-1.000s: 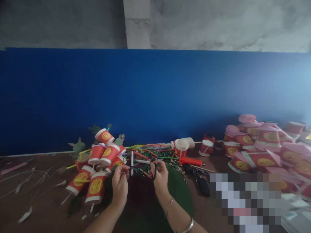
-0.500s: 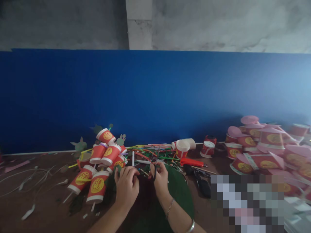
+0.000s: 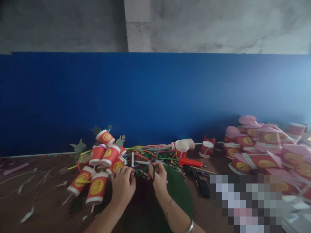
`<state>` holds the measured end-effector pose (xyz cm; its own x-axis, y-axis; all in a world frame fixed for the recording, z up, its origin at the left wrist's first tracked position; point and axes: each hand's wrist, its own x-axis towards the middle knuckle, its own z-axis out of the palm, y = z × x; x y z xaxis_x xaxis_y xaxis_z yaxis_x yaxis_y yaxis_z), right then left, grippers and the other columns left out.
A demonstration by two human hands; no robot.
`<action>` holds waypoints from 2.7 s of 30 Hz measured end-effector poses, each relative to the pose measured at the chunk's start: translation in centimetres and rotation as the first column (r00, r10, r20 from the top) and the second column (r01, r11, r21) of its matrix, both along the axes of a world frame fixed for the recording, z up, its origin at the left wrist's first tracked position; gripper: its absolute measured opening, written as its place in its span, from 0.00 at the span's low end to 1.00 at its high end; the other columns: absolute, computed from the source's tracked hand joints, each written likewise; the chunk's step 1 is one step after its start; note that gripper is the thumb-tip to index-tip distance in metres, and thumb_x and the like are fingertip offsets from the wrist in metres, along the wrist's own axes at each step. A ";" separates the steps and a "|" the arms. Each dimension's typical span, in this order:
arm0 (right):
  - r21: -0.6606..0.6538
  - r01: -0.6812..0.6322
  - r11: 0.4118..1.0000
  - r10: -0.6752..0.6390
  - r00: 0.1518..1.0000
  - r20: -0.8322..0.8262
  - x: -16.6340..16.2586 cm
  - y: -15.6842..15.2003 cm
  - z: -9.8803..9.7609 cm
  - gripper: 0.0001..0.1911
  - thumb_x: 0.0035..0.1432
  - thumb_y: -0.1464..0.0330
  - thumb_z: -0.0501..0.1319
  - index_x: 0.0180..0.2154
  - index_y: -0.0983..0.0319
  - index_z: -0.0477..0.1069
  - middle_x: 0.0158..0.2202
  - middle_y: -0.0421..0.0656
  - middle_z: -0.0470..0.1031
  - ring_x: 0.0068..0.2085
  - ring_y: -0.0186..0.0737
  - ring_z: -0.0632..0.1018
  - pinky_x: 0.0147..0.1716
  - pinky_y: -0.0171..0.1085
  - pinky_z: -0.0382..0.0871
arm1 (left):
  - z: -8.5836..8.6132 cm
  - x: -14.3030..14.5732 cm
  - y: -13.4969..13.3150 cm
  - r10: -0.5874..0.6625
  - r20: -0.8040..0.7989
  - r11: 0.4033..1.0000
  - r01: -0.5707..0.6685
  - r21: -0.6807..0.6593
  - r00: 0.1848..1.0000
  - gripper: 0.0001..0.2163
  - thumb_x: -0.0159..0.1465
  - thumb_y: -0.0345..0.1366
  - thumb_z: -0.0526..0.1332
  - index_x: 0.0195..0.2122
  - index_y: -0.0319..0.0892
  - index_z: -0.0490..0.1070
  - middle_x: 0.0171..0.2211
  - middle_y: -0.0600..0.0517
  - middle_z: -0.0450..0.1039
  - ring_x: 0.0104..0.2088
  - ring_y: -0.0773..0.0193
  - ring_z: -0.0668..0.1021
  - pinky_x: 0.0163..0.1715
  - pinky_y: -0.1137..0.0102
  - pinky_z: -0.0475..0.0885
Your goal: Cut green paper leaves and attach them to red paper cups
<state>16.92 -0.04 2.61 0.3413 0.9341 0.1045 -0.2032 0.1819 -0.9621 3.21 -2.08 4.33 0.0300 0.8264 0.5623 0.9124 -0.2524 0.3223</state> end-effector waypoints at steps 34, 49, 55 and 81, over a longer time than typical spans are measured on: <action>0.043 -0.062 0.997 0.060 0.997 0.054 -0.5 -0.4 0.5 0.17 0.45 0.57 0.65 0.30 0.60 0.64 0.13 0.33 0.66 0.14 0.30 0.67 0.13 0.29 0.61 | -2.4 1.0 -0.2 -0.035 -0.291 0.979 -0.026 -0.203 0.956 0.19 0.57 0.20 0.52 0.48 0.42 0.68 0.53 0.42 0.66 0.54 0.51 0.66 0.47 0.53 0.62; 0.061 -0.091 0.994 0.092 0.996 -0.017 -0.3 -0.5 0.7 0.18 0.43 0.56 0.67 0.29 0.60 0.65 0.14 0.33 0.65 0.16 0.30 0.66 0.14 0.29 0.59 | -1.6 1.3 -1.3 -0.389 -0.028 0.896 0.386 0.220 0.921 0.21 0.57 0.17 0.48 0.47 0.43 0.65 0.55 0.43 0.60 0.59 0.54 0.60 0.53 0.55 0.63; 0.028 -0.274 0.961 0.275 0.960 -0.049 -0.5 -0.8 0.9 0.19 0.49 0.54 0.63 0.36 0.61 0.66 0.22 0.38 0.72 0.22 0.35 0.71 0.14 0.27 0.56 | -1.2 0.7 -2.1 -0.572 0.331 0.779 0.370 0.506 0.751 0.17 0.59 0.18 0.43 0.45 0.42 0.58 0.58 0.41 0.52 0.60 0.54 0.58 0.52 0.51 0.65; 0.137 -0.056 0.989 0.054 0.998 0.018 -0.7 -0.7 0.8 0.16 0.47 0.61 0.65 0.37 0.59 0.66 0.28 0.39 0.71 0.28 0.37 0.72 0.27 0.34 0.68 | -1.6 0.5 1.4 -0.112 0.907 0.967 0.256 0.005 0.405 0.13 0.60 0.47 0.55 0.27 0.42 0.62 0.20 0.57 0.66 0.18 0.68 0.70 0.18 0.74 0.65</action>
